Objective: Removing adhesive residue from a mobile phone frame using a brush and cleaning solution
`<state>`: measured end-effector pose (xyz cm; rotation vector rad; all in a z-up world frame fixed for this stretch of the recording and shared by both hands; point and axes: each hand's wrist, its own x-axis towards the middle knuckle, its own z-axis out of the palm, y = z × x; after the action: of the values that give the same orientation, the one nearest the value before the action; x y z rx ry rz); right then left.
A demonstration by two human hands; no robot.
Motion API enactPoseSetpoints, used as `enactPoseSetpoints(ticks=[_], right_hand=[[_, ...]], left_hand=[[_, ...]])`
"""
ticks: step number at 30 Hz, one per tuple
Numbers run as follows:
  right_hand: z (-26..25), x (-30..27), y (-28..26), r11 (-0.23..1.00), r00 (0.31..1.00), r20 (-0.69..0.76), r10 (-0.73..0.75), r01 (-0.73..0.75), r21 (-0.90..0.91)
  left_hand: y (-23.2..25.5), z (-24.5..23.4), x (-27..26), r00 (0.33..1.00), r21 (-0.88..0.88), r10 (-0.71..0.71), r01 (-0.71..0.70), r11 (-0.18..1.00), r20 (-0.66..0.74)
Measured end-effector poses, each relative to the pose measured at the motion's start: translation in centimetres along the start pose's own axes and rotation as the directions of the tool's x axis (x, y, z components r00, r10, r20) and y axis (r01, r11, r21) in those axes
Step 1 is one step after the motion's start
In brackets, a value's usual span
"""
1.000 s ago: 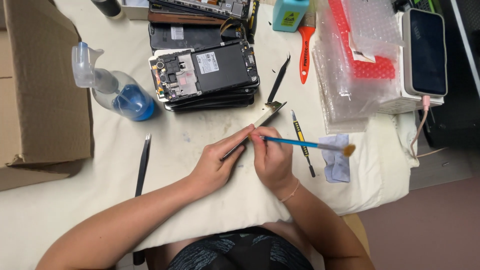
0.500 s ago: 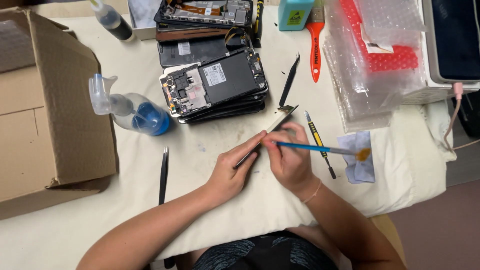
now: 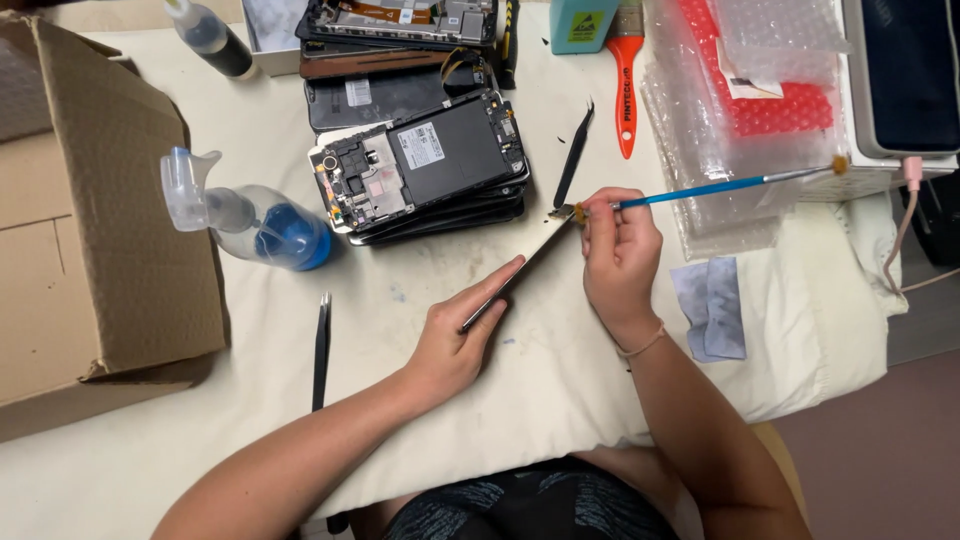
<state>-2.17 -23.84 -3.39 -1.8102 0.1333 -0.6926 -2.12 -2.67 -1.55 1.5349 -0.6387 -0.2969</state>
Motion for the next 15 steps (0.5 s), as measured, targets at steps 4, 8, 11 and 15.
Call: enactPoseSetpoints(ticks=[4,8,11,15], right_hand=[[0.6,0.4,0.2,0.996,0.998,-0.046,0.051,-0.047,0.082],[0.6,0.4,1.6,0.982,0.991,-0.089,0.099,-0.083,0.172],[0.5,0.5,1.4,0.979,0.989,-0.113,0.090,-0.067,0.191],[0.6,0.2,1.1,0.983,0.993,-0.104,0.058,-0.039,0.179]], left_hand=[[-0.2,0.0,0.1,1.000,-0.008,0.000,0.000,1.000,-0.017],[-0.1,0.1,-0.3,1.000,0.001,0.008,-0.008,1.000,-0.001],[0.0,0.1,-0.2,1.000,0.003,0.013,-0.013,1.000,0.015],[-0.4,0.0,-0.3,1.000,0.002,0.008,-0.008,1.000,0.003]])
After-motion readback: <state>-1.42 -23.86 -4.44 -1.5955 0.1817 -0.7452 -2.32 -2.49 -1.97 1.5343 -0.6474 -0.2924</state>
